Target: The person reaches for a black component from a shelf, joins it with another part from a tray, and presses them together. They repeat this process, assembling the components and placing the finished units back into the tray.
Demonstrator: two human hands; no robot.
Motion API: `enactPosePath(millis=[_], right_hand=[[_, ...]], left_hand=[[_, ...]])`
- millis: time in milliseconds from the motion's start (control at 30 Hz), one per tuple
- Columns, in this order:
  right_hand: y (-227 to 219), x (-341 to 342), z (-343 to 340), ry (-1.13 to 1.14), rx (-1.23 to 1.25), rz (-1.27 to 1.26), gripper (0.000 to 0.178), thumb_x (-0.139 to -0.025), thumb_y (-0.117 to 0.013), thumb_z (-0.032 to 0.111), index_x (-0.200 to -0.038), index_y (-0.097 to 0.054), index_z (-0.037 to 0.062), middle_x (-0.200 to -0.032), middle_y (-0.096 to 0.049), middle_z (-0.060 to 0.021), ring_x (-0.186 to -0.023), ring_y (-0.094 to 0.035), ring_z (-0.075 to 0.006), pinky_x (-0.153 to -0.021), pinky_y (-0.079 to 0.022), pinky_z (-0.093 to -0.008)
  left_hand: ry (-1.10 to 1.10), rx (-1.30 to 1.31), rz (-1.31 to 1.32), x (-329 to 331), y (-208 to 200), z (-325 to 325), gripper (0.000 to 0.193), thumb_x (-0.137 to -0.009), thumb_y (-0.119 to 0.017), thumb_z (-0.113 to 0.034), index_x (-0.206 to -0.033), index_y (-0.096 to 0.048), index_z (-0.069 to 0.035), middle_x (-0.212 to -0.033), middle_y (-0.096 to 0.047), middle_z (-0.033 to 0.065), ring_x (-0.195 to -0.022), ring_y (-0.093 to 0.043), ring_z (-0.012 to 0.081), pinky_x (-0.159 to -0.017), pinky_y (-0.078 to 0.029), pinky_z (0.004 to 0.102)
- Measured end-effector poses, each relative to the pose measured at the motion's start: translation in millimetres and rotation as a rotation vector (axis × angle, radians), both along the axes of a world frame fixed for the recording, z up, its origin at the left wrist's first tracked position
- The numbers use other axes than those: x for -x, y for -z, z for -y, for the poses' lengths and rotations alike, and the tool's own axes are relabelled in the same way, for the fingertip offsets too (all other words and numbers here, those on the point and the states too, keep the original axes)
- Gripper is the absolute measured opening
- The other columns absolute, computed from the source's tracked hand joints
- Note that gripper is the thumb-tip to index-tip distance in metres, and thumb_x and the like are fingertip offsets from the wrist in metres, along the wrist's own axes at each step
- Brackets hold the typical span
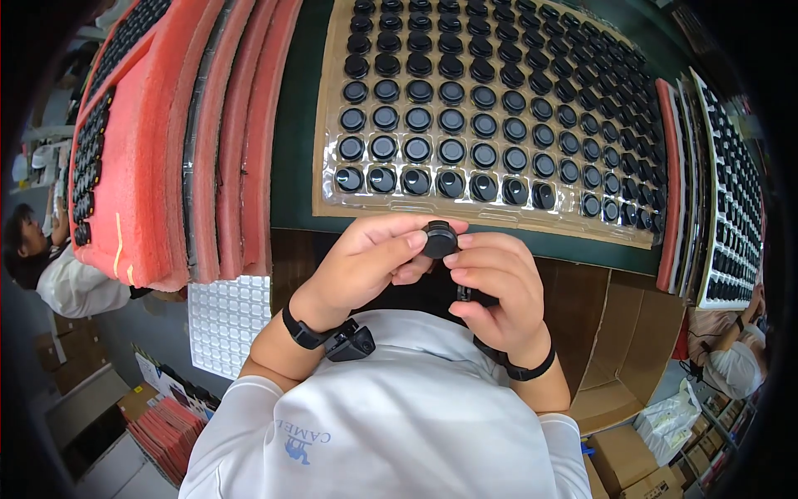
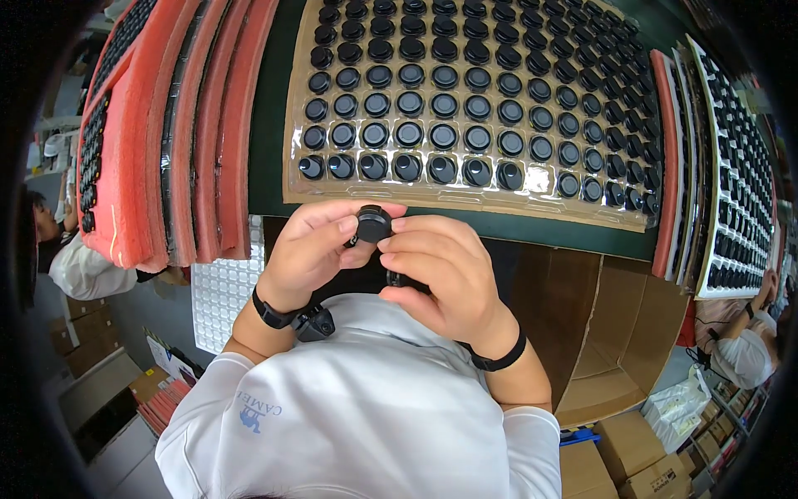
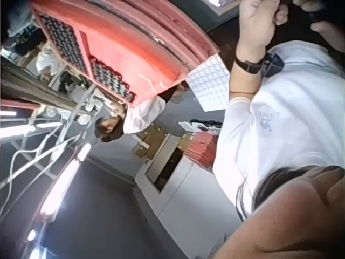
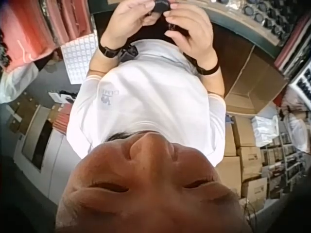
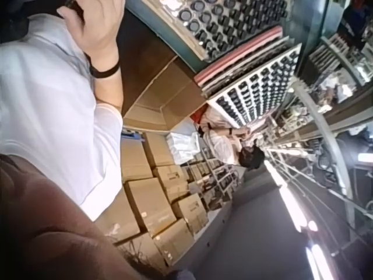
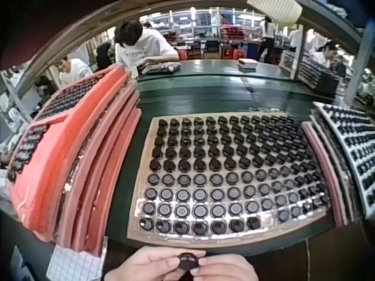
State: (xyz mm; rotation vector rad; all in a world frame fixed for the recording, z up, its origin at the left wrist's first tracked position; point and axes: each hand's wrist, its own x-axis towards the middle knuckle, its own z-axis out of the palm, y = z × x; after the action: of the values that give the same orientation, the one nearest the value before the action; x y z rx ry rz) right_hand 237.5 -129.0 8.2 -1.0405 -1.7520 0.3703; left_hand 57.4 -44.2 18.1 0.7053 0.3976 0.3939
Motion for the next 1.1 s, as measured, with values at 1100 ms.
enactPosePath(millis=[1100], right_hand=[[14, 20, 7, -0.089, 0.383, -0.759, 0.019, -0.089, -0.052, 0.01, -0.104, -0.044, 0.0019, -0.087, -0.049, -0.0036, -0.069, -0.042, -0.0083, -0.062, -0.038, -0.022]], left_hand=[[-0.175, -0.928, -0.063, -8, 12, 16, 0.041, -0.073, -0.067, -0.001, -0.109, -0.046, -0.003, -0.094, -0.051, 0.0082, -0.07, -0.044, 0.0117, -0.06, -0.038, 0.0246]])
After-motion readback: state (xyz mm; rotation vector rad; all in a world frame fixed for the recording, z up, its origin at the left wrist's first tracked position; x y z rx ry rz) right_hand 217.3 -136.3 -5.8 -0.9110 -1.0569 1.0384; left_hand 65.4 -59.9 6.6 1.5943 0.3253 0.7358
